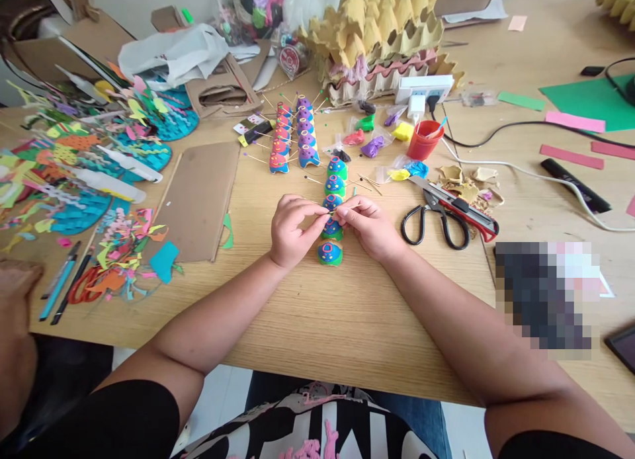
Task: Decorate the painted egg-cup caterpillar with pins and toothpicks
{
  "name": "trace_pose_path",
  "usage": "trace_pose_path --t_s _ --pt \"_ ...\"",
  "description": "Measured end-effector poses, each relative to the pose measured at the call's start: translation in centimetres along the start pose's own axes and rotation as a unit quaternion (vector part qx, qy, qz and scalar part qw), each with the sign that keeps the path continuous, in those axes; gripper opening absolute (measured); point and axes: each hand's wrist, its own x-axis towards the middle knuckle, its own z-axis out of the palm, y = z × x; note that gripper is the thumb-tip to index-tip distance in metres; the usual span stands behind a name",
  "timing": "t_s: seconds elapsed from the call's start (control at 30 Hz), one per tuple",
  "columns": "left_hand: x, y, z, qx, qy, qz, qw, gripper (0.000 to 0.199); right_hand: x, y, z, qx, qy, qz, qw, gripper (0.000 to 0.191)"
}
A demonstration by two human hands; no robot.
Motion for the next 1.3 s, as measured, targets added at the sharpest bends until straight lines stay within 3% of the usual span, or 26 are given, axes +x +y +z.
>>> trace_pose_path --t_s 0.13,0.33,0.5,0.8,1.1,1.3 --pt "0.06 0.08 -0.15 -0.005 -0.009 -0.005 1.000 0.016 0.06 -0.06 -0.01 0.025 0.025 -0.003 0.999 0.038" --pt "-0.06 0.15 -0.15 0.023 0.006 -0.006 1.000 0.010 0.03 -0.05 0.03 0.019 0.029 -0.007 0.999 0.038" --pt "-0.26 0.10 -0.13 0.060 -0.004 -0.032 0.998 0.016 0.04 0.27 -0.10 0.000 0.027 -0.009 1.000 0.038" --pt "-0.18 0.14 -0.05 0.020 0.022 -0.025 0.999 0.010 -0.04 0.10 0.09 -0.020 0.010 0.003 1.000 0.037" --pt "-0.36 0.12 -0.18 0.025 -0.031 -0.063 0.997 0.023 0.16 0.38 -0.34 -0.007 0.015 0.003 1.000 0.036" --pt "-0.41 0.25 -0.24 0.034 -0.035 -0.046 0.998 0.023 0.11 0.44 -0.38 -0.011 0.005 0.003 1.000 0.035"
